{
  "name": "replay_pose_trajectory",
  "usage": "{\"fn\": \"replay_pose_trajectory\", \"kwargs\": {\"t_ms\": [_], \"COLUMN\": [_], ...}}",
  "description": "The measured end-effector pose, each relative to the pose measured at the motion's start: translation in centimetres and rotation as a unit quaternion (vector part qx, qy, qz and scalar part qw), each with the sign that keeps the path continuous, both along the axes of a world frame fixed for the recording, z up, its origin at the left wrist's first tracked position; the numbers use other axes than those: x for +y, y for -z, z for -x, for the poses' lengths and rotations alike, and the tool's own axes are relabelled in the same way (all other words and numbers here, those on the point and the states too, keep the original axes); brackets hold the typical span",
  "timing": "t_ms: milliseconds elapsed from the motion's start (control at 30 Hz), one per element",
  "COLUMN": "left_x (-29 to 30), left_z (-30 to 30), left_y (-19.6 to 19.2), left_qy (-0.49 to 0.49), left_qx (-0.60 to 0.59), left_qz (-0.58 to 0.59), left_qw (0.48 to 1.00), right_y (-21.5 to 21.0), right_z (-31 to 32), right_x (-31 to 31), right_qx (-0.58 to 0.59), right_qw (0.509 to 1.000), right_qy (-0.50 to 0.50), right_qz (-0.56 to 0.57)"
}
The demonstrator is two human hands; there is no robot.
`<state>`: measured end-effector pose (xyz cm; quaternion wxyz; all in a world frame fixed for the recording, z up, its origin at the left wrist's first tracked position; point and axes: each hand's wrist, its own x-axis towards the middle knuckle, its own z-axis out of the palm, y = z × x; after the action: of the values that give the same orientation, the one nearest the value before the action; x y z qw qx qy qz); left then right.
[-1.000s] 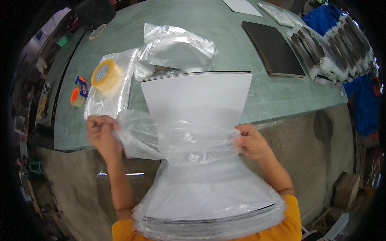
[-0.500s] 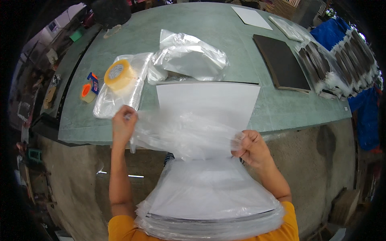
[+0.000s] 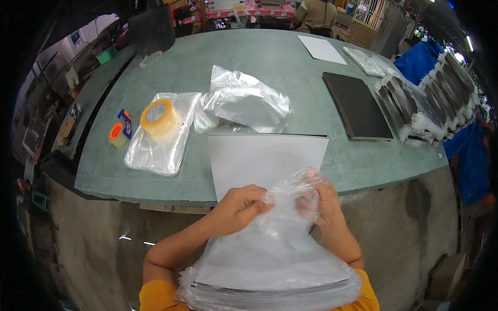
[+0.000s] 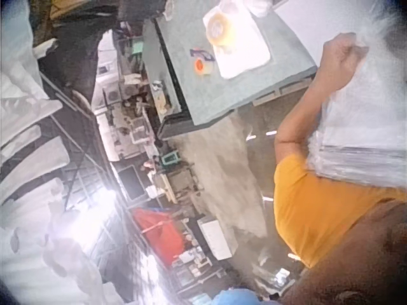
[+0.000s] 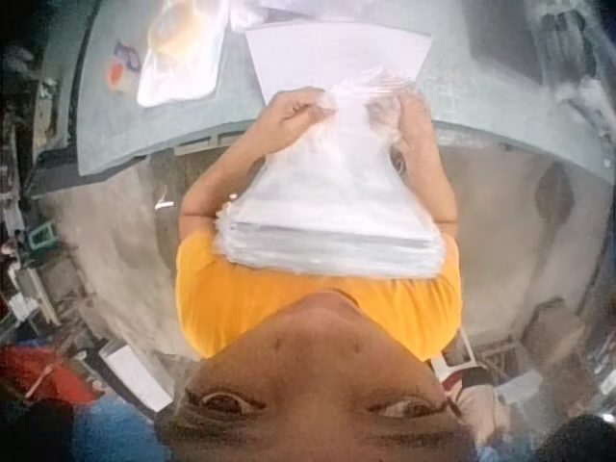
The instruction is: The person wraps individual black folders in plastic film, smoothing the plastic over the folders by hand.
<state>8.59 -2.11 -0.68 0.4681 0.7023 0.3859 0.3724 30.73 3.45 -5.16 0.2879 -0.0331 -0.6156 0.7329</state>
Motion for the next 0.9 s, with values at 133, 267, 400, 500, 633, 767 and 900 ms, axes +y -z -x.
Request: {"fn": "replay_pose_trajectory", "kwargs": {"t_ms": [133, 267, 400, 500, 633, 767, 900], "left_x": [0.2, 0.4, 1.0, 0.3, -1.8, -1.6, -3.0], "left_z": [-0.3, 1.6, 3.3, 2.2, 3.1, 4.8, 1.8], "left_y": [-2.8, -1.4, -2.9, -5.0, 1.3, 5.1, 2.4], "left_qy": [0.005, 0.203, 0.175, 0.341, 0.181, 0.215, 0.227], "left_qx": [-0.220, -0.099, -0.112, 0.129, 0.550, 0.686, 0.439], "left_qz": [0.205, 0.163, 0.113, 0.081, -0.075, -0.015, -0.368], "left_qw": [0.954, 0.960, 0.972, 0.928, 0.812, 0.694, 0.788], "right_y": [-4.6, -3.1, -3.7, -1.8, 1.3, -4.6, -4.9], "right_z": [4.4, 2.4, 1.4, 0.2, -3.2, -0.4, -3.8], "right_x": [-4.0, -3.4, -1.1, -1.4, -2.2, -2.2, 2.4], "right_qx": [-0.290, -0.168, -0.304, -0.533, -0.554, -0.643, -0.590], "right_qw": [0.914, 0.961, 0.879, 0.701, 0.571, 0.614, 0.605], "right_qy": [-0.261, -0.173, -0.328, -0.224, -0.048, -0.078, 0.292], "right_qz": [-0.115, -0.135, -0.164, -0.418, -0.604, -0.451, -0.449]}}
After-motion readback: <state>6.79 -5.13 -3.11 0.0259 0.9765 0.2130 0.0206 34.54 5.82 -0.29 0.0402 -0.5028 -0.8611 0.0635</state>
